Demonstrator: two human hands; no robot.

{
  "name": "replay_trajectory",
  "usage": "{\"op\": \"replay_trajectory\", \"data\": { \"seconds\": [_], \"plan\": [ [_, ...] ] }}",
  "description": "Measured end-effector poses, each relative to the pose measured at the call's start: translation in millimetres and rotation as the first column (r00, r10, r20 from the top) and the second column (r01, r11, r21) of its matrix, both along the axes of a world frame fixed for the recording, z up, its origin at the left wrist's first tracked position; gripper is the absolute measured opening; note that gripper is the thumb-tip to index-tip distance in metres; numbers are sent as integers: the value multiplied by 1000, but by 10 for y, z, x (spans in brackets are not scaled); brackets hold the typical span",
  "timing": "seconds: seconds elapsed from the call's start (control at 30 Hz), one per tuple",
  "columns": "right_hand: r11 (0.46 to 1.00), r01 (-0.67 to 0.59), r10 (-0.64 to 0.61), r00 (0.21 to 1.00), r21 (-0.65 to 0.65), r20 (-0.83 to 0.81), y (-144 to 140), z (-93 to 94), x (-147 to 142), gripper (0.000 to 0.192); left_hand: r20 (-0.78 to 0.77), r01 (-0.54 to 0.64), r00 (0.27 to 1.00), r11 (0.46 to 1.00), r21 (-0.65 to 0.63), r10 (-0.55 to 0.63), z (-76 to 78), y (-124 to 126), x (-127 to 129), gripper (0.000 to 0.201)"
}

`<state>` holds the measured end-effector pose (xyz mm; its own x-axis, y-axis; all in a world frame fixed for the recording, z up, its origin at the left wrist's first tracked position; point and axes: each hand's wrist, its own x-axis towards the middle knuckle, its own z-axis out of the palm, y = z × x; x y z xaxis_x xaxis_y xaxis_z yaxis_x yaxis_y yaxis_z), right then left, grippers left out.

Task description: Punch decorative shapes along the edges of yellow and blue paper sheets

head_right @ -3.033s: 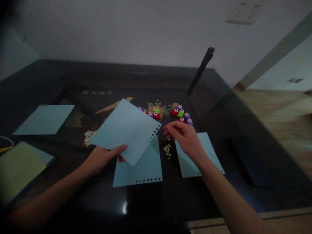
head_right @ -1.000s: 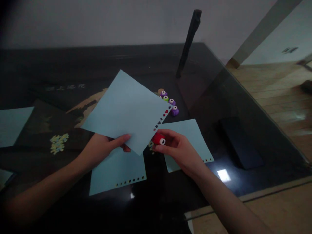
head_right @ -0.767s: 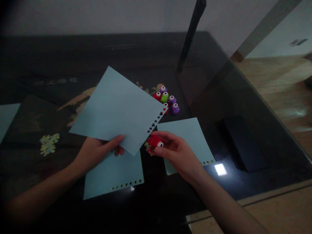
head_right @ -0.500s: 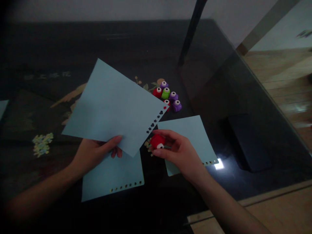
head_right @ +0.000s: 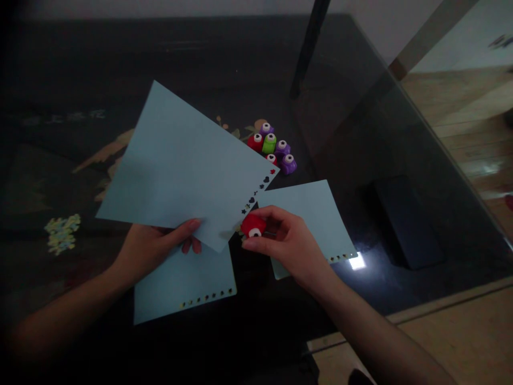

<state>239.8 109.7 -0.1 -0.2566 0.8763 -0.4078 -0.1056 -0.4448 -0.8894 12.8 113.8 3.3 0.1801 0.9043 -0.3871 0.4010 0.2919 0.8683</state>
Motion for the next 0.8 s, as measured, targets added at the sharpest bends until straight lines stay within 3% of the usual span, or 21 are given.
{"op": "replay_trajectory", "data": {
  "seconds": [0.8],
  "plan": [
    [1000,15,-15,998,-2,61,-3,-32,-29,33,-36,10,999,1000,15,-10,24,-6,26,35]
  ]
}}
